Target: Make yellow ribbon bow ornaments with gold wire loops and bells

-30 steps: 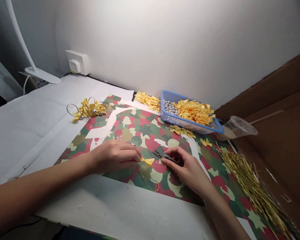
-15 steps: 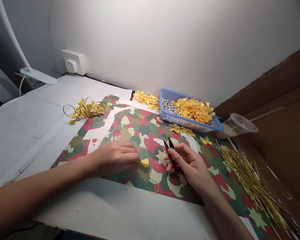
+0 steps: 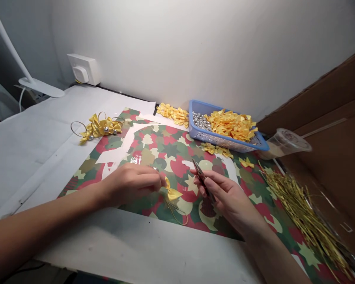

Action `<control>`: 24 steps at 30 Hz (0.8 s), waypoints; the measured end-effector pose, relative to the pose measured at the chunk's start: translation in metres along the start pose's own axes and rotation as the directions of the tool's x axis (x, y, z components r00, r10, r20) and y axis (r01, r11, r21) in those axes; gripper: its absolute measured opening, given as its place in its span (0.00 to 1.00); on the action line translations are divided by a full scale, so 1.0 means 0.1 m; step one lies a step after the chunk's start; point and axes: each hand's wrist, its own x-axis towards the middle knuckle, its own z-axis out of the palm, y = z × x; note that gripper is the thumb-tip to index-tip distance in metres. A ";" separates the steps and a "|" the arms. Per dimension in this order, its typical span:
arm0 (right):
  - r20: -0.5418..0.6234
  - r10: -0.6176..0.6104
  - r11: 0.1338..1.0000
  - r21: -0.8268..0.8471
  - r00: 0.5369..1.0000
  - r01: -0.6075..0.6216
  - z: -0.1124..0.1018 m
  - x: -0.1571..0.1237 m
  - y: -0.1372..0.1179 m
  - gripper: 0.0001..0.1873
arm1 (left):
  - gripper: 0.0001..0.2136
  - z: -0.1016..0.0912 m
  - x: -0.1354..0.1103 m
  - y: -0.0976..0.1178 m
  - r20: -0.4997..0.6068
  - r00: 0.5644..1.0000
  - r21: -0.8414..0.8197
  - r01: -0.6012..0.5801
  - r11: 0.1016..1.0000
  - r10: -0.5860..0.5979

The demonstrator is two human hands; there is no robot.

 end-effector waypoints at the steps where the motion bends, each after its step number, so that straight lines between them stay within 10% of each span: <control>1: -0.011 -0.024 0.999 -0.033 1.000 0.024 0.01 -0.01 0.00 0.24 | 0.12 0.00 0.00 0.01 -0.014 1.000 -0.017 0.008 1.000 -0.008; 10: 0.156 -0.364 0.824 -0.405 0.918 0.396 0.04 -0.09 -0.05 0.09 | 0.11 -0.02 0.05 0.05 -0.070 0.987 -0.228 0.122 0.966 -0.142; 24: 0.307 -0.574 0.576 -0.507 0.759 0.641 0.04 -0.09 0.00 0.09 | 0.11 0.01 0.05 0.06 -0.025 0.994 -0.196 0.099 0.976 -0.106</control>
